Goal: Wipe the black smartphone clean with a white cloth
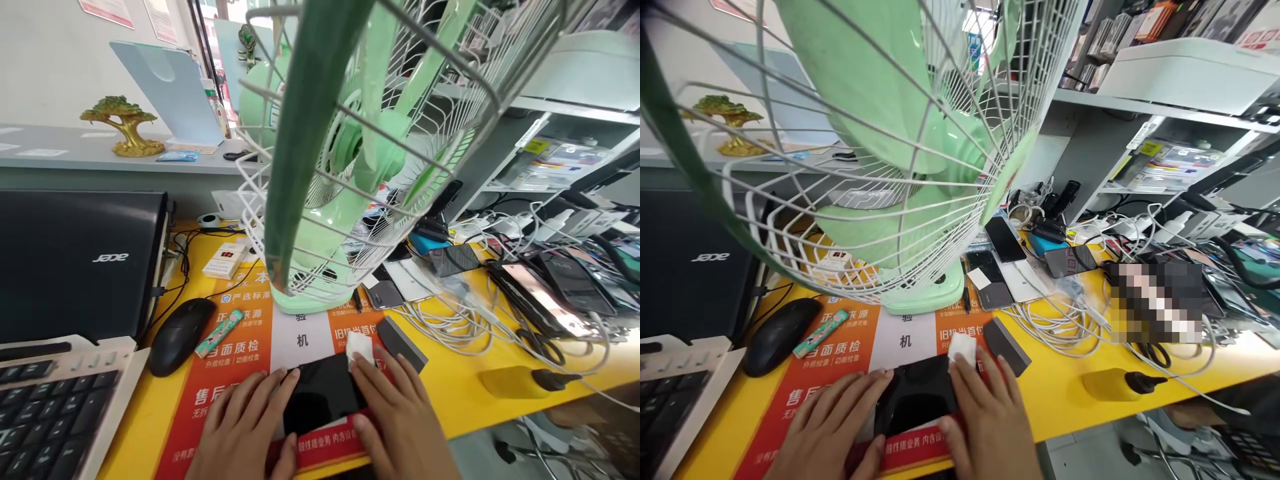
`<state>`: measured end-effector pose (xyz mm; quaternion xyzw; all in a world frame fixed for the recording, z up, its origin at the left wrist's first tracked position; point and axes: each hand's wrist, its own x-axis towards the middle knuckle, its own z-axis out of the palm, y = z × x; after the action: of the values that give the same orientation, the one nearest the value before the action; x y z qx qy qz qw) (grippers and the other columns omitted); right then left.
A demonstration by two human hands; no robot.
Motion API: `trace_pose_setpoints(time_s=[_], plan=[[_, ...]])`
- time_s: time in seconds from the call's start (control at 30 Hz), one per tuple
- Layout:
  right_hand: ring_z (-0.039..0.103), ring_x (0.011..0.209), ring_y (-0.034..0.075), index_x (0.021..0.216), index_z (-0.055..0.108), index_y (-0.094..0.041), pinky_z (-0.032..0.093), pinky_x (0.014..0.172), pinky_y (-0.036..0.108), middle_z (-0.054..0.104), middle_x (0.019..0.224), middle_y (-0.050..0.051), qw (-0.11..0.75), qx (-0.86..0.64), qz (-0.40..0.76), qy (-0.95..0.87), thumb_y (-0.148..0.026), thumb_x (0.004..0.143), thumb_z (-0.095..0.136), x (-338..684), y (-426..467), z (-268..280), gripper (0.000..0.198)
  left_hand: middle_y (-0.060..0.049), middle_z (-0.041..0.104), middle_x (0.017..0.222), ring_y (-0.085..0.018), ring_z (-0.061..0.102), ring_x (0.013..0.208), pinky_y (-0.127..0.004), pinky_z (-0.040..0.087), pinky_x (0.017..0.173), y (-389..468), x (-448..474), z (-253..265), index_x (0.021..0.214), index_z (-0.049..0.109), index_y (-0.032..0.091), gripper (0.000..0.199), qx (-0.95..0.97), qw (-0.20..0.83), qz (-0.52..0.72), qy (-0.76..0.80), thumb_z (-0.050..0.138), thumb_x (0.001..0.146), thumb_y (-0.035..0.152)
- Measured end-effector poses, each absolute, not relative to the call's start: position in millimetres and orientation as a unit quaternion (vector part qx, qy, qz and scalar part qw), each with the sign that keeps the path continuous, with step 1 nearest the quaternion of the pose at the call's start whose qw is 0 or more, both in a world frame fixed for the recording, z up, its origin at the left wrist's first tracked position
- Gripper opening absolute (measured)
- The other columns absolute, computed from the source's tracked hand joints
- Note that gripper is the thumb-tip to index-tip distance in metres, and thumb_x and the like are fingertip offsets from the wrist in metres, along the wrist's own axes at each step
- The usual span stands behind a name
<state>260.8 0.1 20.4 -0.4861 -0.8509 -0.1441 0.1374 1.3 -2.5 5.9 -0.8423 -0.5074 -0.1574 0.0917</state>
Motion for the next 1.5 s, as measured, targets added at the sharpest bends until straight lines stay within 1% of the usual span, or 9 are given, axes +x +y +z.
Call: trace_pose_setpoints(time_s=[0.2,0.27,0.5,0.67,0.77,0.83,1.03,1.3,1.5], plan=[[0.051,0.129,0.022,0.123,0.067,-0.033,0.031,0.117,0.039,0.059,0.141,-0.015,0.206,-0.362,-0.169,-0.893,-0.055,0.098,0.046,228.4,1.7,6.8,0.039,0.004,0.065,0.134,-0.024,0.055,0.118,-0.041,0.035,0.099,-1.7,2.4,8.8,0.144,0.049,0.028,0.061,-0.843,0.093,-0.168,-0.502,0.056,0.082,0.028],[0.051,0.13,0.025,0.127,0.066,-0.03,0.035,0.114,0.039,0.058,0.143,-0.012,0.165,-0.35,-0.178,-0.905,-0.063,0.096,0.046,256.2,-0.9,15.5,0.049,0.004,0.066,0.133,-0.024,0.055,0.117,-0.041,0.035,0.099,-1.1,3.9,9.6,0.144,0.049,0.028,0.062,-0.841,0.091,-0.172,-0.505,0.057,0.083,0.03],[0.045,0.137,0.029,0.14,0.058,-0.023,0.042,0.109,0.045,0.054,0.148,-0.004,0.139,-0.468,-0.14,-0.861,-0.046,0.094,0.051,252.1,-1.4,18.1,0.052,0.003,0.066,0.133,-0.024,0.056,0.118,-0.04,0.037,0.098,-2.3,3.0,7.5,0.148,0.044,0.029,0.066,-0.839,0.085,-0.17,-0.509,0.057,0.083,0.031],[0.051,0.13,0.019,0.113,0.072,-0.034,0.016,0.126,0.042,0.06,0.139,-0.016,0.278,-0.376,-0.185,-0.864,-0.044,0.101,0.045,209.6,-1.4,-6.3,0.031,0.003,0.065,0.135,-0.025,0.055,0.118,-0.04,0.036,0.097,-2.2,-0.9,4.7,0.148,0.044,0.027,0.068,-0.852,0.099,-0.158,-0.489,0.058,0.082,0.03],[0.049,0.133,0.023,0.123,0.069,-0.029,0.015,0.126,0.041,0.06,0.141,-0.01,0.197,-0.384,-0.182,-0.883,-0.056,0.098,0.046,255.5,-7.1,4.3,0.043,0.003,0.065,0.134,-0.024,0.055,0.118,-0.041,0.034,0.099,-1.7,1.6,7.8,0.147,0.044,0.027,0.064,-0.848,0.091,-0.155,-0.499,0.056,0.084,0.031],[0.046,0.138,0.024,0.134,0.062,-0.023,0.017,0.124,0.038,0.059,0.143,-0.005,0.171,-0.439,-0.164,-0.867,-0.04,0.098,0.049,296.3,-13.4,16.3,0.042,0.004,0.065,0.135,-0.024,0.054,0.119,-0.041,0.034,0.1,-1.5,3.6,10.1,0.147,0.045,0.027,0.063,-0.845,0.084,-0.155,-0.505,0.055,0.085,0.031],[0.043,0.141,0.026,0.155,0.036,-0.021,0.031,0.119,0.042,0.046,0.155,0.004,0.253,-0.596,-0.143,-0.749,-0.02,0.098,0.042,361.7,-39.6,24.4,0.057,0.004,0.065,0.134,-0.024,0.054,0.117,-0.042,0.034,0.1,-1.6,3.9,10.4,0.146,0.046,0.026,0.062,-0.846,0.089,-0.158,-0.502,0.055,0.085,0.031],[0.037,0.143,0.038,0.157,0.031,-0.015,0.035,0.115,0.056,0.043,0.156,0.011,0.194,-0.635,-0.165,-0.729,-0.043,0.101,0.042,354.7,-39.4,-15.8,0.064,0.0,0.068,0.131,-0.026,0.054,0.116,-0.042,0.035,0.098,-1.6,2.4,8.2,0.141,0.05,0.02,0.058,-0.849,0.116,-0.159,-0.491,0.054,0.084,0.029],[0.042,0.14,0.037,0.156,0.034,-0.024,0.037,0.113,0.053,0.038,0.158,0.009,0.301,-0.613,-0.148,-0.715,-0.026,0.095,0.054,343.9,-45.9,-14.3,0.064,-0.008,0.061,0.139,-0.026,0.055,0.12,-0.04,0.038,0.099,7.6,20.2,15.8,0.141,0.049,0.013,0.067,-0.85,0.149,-0.157,-0.48,0.056,0.077,0.03]])
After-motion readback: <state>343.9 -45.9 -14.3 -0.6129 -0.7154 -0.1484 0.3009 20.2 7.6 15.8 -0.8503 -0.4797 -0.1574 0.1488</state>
